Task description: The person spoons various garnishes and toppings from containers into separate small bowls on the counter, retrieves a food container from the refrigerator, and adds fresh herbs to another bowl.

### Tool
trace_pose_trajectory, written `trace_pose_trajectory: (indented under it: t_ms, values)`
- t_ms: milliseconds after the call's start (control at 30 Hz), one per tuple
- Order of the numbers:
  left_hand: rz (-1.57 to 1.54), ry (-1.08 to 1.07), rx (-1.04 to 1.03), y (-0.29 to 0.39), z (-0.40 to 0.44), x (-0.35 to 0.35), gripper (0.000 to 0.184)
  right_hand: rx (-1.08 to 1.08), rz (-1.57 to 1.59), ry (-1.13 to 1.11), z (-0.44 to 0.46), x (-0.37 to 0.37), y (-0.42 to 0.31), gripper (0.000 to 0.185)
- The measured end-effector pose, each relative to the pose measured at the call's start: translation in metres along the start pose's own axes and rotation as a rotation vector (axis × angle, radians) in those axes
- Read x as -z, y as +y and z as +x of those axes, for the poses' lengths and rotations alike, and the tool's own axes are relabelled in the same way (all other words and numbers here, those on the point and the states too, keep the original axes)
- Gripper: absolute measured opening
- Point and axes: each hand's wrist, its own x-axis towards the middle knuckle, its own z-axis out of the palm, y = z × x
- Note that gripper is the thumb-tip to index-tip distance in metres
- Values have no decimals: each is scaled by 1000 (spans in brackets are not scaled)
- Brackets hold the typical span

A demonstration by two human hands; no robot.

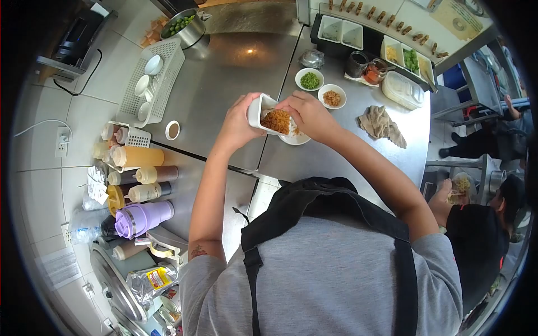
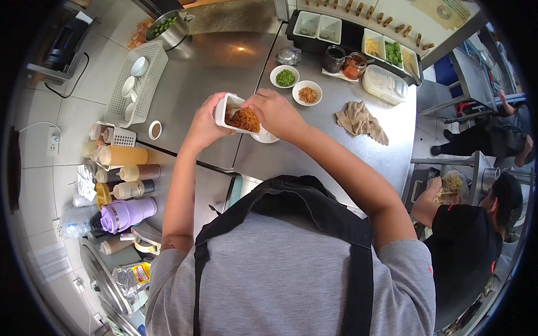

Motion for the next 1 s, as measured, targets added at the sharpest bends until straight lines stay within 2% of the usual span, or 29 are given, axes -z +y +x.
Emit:
trace_pose_trajectory:
  t_ms: [133, 300, 700, 933, 1000]
  values:
    - [46, -6, -26, 4, 3, 0, 76, 24, -79, -21, -2, -5, 6, 15]
    - [40, -2, -29, 3, 4, -3, 76, -71, 20, -30, -14, -1, 16, 14]
    - [123, -36, -75, 18, 8, -5, 77, -91, 37, 2, -32, 6, 32, 15]
    - [122, -54, -85, 20, 9, -5, 77, -79, 65, 60, -16, 17, 2, 15]
    - [143, -58, -84, 21, 10, -5, 77, -11, 105, 86, -8, 13, -3, 14]
